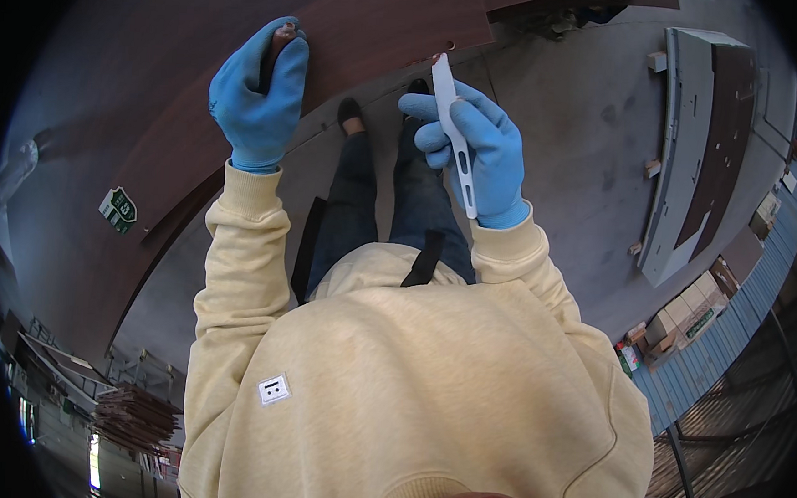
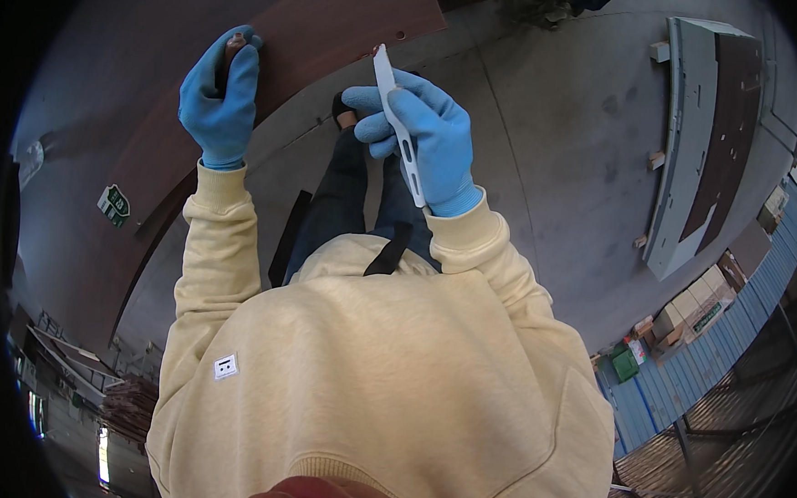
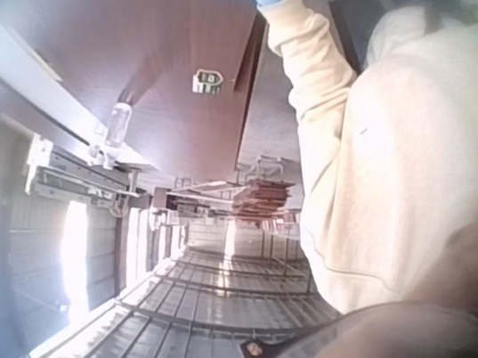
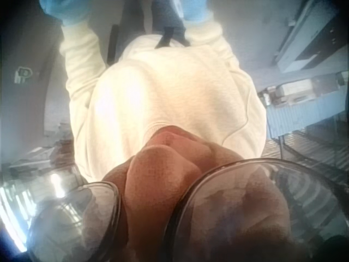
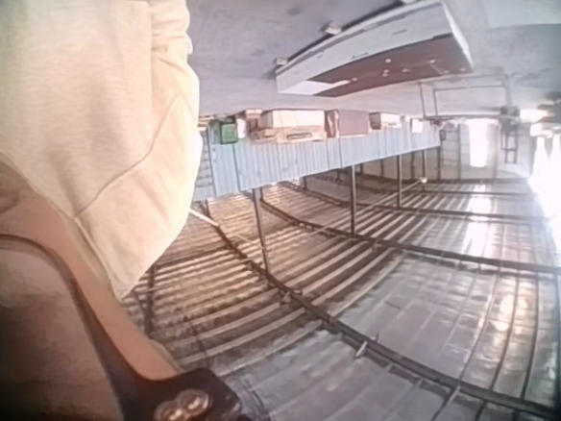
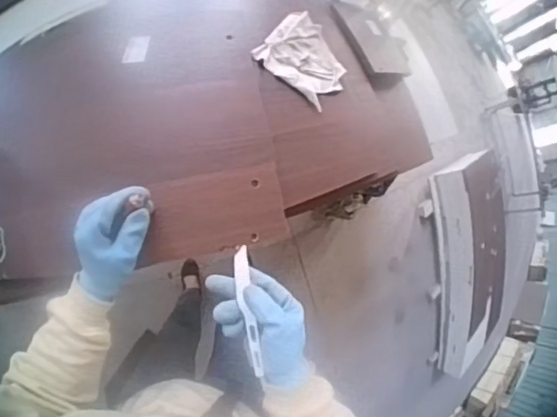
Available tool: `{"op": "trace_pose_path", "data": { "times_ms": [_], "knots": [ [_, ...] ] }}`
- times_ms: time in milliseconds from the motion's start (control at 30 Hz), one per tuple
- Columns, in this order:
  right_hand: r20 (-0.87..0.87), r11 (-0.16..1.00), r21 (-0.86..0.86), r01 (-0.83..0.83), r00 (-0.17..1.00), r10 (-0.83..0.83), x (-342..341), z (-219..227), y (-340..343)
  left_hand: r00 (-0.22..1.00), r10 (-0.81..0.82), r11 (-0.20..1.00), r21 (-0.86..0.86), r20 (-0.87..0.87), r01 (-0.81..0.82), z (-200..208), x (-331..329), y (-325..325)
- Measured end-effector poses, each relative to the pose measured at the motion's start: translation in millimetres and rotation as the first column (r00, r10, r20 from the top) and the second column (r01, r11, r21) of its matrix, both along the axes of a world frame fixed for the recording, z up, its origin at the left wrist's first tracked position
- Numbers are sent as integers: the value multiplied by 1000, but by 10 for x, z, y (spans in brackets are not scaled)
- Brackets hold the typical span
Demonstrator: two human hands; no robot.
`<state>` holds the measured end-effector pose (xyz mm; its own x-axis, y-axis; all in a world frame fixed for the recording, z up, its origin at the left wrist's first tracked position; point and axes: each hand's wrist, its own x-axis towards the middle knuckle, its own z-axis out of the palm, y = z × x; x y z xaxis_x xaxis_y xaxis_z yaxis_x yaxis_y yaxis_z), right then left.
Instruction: The person wipes the surface of a brown wood panel with a cloth, then flips it over and wipes the other side. They handle a pair of glasses and a small white tool, applying the tool to the panel edge.
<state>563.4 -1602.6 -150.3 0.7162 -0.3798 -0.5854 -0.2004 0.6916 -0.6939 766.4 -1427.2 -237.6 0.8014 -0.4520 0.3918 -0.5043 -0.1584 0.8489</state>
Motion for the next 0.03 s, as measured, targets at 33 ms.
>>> {"op": "trace_pose_path", "data": {
  "times_ms": [33],
  "knots": [
    [62, 989, 150, 12, 998, -21, -32, -79, -79, 1000, 3, 1000, -23, -8, -3, -31, -2, -5]
  ]
}}
